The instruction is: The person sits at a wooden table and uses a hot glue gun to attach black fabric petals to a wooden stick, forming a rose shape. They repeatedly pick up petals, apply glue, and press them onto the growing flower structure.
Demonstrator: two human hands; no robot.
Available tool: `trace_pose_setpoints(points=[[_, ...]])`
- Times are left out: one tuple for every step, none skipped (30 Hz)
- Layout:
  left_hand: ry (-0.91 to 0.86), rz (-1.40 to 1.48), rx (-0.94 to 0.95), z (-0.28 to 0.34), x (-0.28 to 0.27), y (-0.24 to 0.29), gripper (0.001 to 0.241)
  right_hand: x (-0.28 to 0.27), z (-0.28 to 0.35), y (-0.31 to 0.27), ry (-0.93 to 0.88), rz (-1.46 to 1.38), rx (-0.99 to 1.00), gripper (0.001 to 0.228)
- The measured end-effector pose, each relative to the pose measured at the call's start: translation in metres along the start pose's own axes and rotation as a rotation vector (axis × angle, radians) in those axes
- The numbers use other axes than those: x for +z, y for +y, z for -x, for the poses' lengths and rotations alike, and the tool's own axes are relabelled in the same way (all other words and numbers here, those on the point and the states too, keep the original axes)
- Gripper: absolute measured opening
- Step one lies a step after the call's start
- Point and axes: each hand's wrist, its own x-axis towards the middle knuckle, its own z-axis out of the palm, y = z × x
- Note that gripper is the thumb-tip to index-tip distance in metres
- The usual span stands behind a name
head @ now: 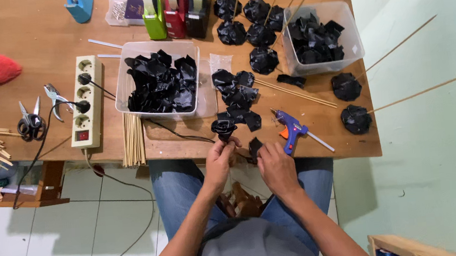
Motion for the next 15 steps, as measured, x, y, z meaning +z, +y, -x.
trace_pose_setpoints(points=[[0.001, 0.002, 0.007, 0.0, 0.002, 0.008, 0.017, 0.0, -0.001, 0.005, 0.004, 0.002, -0.006, 0.011], [-0.003, -0.066, 0.014, -0.001, 0.003, 0.015, 0.014, 0.001, -0.002, 0.01, 0.058, -0.09, -0.018, 0.01], [-0.007, -0.135, 0.02, -0.001, 0.004, 0.023, 0.012, 0.002, -0.003, 0.014, 0.111, -0.184, -0.03, 0.01], [-0.005, -0.134, 0.025, -0.004, 0.004, 0.024, 0.012, -0.004, -0.01, 0.02, 0.113, -0.183, -0.035, 0.01], [0.006, -0.194, 0.039, -0.004, 0.004, 0.024, 0.012, -0.01, -0.013, 0.025, 0.047, -0.435, 0.066, 0.011], [0.017, -0.254, 0.053, -0.004, 0.004, 0.024, 0.026, -0.015, -0.015, 0.031, -0.02, -0.686, 0.169, 0.016], [0.016, -0.254, 0.05, 0.001, 0.017, 0.044, 0.026, -0.032, -0.02, 0.025, -0.022, -0.685, 0.172, 0.016], [-0.028, -0.322, -0.005, 0.007, 0.03, 0.065, 0.032, -0.048, -0.025, 0.019, -0.041, -0.822, 0.244, 0.025], [-0.073, -0.392, -0.055, 0.011, 0.043, 0.086, 0.038, -0.065, -0.032, 0.014, -0.056, -0.96, 0.314, 0.033], [-0.077, -0.392, -0.054, 0.009, 0.044, 0.079, 0.038, -0.063, -0.031, 0.015, -0.053, -0.959, 0.315, 0.033], [-0.104, -0.447, -0.058, 0.006, 0.045, 0.071, 0.027, -0.062, -0.03, 0.017, -0.057, -1.015, 0.328, 0.037], [-0.13, -0.503, -0.063, 0.003, 0.047, 0.063, 0.017, -0.06, -0.029, 0.019, -0.062, -1.07, 0.341, 0.04], [-0.132, -0.502, -0.063, 0.002, 0.047, 0.061, 0.017, -0.057, -0.028, 0.022, -0.061, -1.069, 0.342, 0.04], [-0.142, -0.535, -0.057, 0.0, 0.046, 0.058, 0.011, -0.053, -0.028, 0.024, -0.045, -1.101, 0.364, 0.039], [-0.155, -0.566, -0.054, -0.001, 0.046, 0.054, 0.011, -0.05, -0.025, 0.028, -0.03, -1.132, 0.391, 0.037]])
